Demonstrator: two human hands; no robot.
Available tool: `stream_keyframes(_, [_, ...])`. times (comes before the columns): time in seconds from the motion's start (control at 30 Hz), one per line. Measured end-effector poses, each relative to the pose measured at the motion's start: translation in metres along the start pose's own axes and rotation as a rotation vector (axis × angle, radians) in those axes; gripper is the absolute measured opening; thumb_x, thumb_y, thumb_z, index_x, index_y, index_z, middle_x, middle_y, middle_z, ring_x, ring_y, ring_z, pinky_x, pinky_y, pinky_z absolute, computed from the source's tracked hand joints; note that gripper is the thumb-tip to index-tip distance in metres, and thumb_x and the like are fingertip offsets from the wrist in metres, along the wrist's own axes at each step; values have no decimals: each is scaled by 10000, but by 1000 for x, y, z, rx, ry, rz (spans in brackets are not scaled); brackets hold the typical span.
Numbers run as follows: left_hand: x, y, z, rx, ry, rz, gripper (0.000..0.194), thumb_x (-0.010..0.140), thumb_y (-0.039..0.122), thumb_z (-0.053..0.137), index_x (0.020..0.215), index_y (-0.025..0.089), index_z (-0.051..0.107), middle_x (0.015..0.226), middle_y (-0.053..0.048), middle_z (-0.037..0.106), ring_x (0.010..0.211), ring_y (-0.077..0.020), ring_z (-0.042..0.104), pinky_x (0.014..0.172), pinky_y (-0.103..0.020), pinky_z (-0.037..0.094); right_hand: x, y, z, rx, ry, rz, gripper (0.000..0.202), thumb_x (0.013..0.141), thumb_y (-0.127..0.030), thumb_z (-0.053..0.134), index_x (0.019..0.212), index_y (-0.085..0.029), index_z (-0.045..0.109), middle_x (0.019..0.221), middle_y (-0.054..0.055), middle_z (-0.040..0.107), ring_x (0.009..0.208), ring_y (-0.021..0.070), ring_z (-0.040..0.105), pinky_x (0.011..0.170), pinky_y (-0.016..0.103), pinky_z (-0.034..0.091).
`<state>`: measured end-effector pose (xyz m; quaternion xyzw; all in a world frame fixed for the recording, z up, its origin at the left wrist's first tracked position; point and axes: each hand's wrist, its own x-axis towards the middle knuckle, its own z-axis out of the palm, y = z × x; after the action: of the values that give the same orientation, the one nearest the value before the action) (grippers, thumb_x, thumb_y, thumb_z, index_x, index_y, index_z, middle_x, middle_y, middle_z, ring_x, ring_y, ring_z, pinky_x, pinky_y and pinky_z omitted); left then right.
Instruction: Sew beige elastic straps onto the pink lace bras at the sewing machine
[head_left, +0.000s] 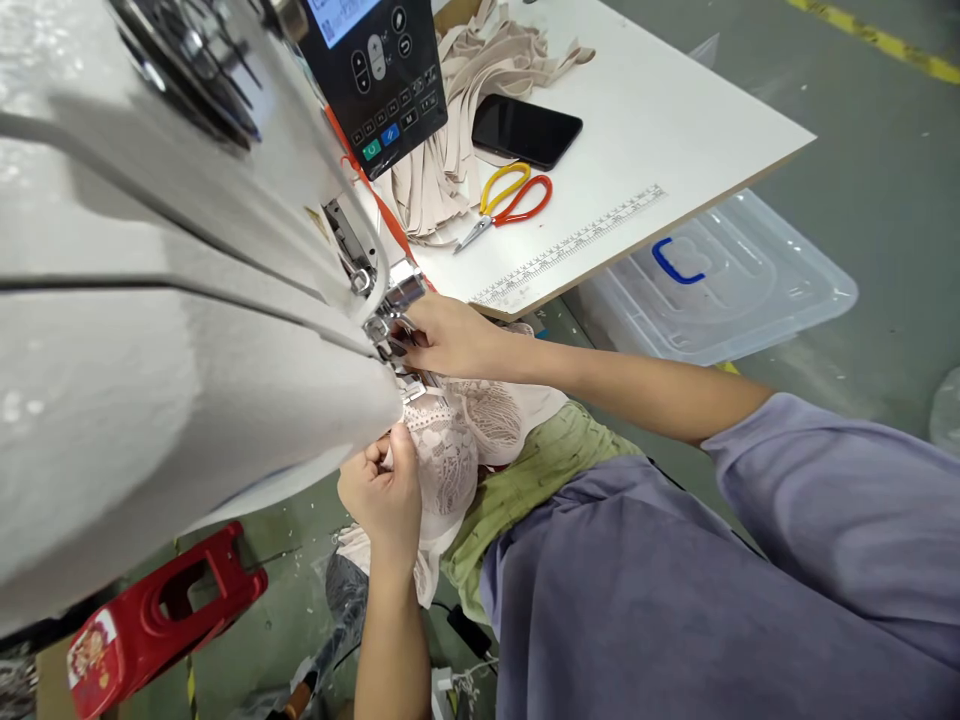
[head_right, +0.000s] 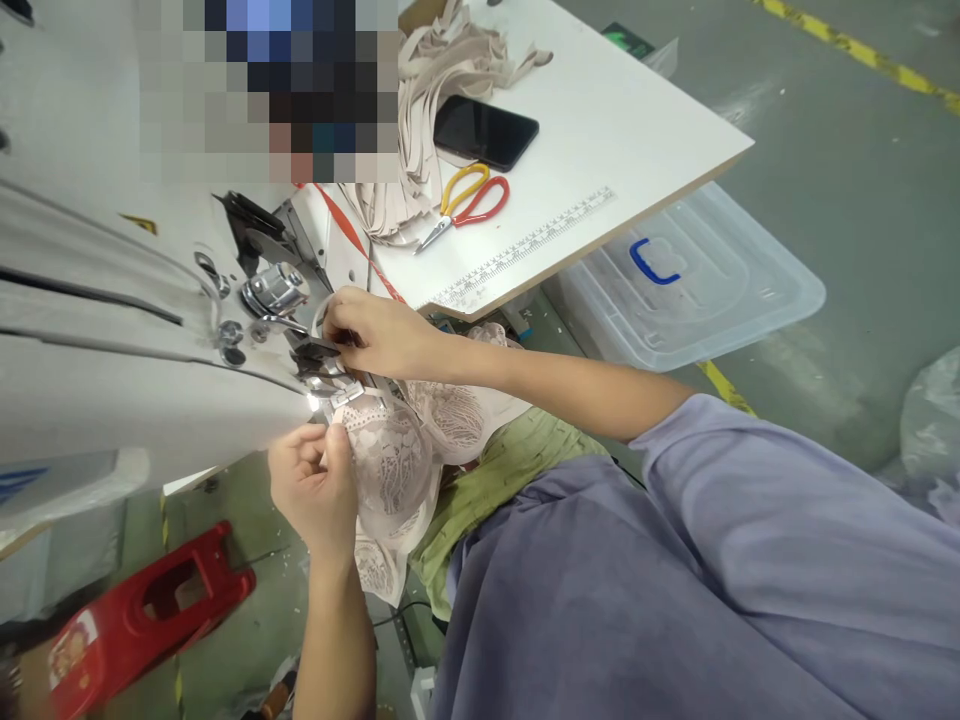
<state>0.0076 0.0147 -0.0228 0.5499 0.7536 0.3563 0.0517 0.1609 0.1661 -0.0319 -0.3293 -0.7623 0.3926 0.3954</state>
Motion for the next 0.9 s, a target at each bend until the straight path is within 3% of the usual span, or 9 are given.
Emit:
stream_keyframes(0.23, [2, 5, -2, 44, -36, -7, 230, 854, 402, 686, 925, 188, 640, 708, 8, 648, 637, -136, 614, 599, -231, 472, -1, 5, -1, 23, 3, -28, 103, 762, -121, 576, 831, -186, 536, 977, 39, 565, 846, 164, 522, 700, 275, 376])
stream_keyframes(0.33, [6, 4, -6, 5, -112, -55, 266, 868, 439, 661, 936, 182, 650, 779, -22, 702, 709, -165, 681, 655, -249, 512, -2, 6, -1, 28, 25, -43, 125, 757, -115, 562, 860, -186, 556, 1009, 46, 570, 899, 182, 533, 747, 291, 395])
stream_keyframes(0.4, [10, 3, -9, -46, -222, -122, 320, 889, 482, 623, 956, 171, 666, 824, -45, 726, 751, -183, 697, 685, -268, 528, -3, 5, -1, 35, 39, -48, 131, 759, -116, 559, 870, -186, 561, 1022, 50, 571, 932, 189, 535, 782, 300, 403])
stream_keyframes(0.53, [9, 0, -7, -349, -611, -342, 544, 869, 664, 558, 952, 149, 709, 945, -109, 756, 937, -259, 700, 811, -350, 550, -4, 2, -2, 58, 11, -24, 127, 758, -109, 554, 863, -179, 565, 1027, 48, 564, 899, 170, 529, 776, 295, 402])
stream_keyframes(0.63, [-18, -1, 9, -805, -848, -646, 688, 662, 754, 712, 972, 140, 724, 925, -137, 760, 980, -323, 708, 877, -420, 552, -9, -6, -13, 101, -4, -6, 60, 784, -144, 583, 831, -175, 562, 972, 32, 565, 867, 157, 526, 778, 296, 401])
stream_keyframes(0.7, [-46, -1, 26, -962, -951, -717, 755, 599, 760, 750, 1018, 133, 721, 941, -153, 757, 981, -343, 712, 896, -443, 545, -20, -13, -25, 172, -49, 72, 62, 828, -219, 614, 816, -180, 567, 870, 6, 570, 778, 140, 518, 721, 287, 398])
stream_keyframes(0.83, [-94, -10, 59, -814, -1161, -487, 828, 649, 876, 607, 969, 121, 728, 904, -141, 743, 876, -297, 703, 819, -398, 542, -56, -18, -48, 516, -189, 349, 98, 891, -280, 619, 891, -183, 603, 840, 20, 670, 719, 130, 590, 617, 261, 416])
stream_keyframes(0.9, [-102, -23, 68, -731, -1193, -429, 707, 668, 800, 677, 872, 125, 729, 820, -105, 726, 784, -248, 667, 759, -360, 525, -78, -1, -51, 728, -134, 519, 118, 883, -277, 650, 904, -170, 606, 939, 69, 726, 772, 148, 660, 619, 253, 460])
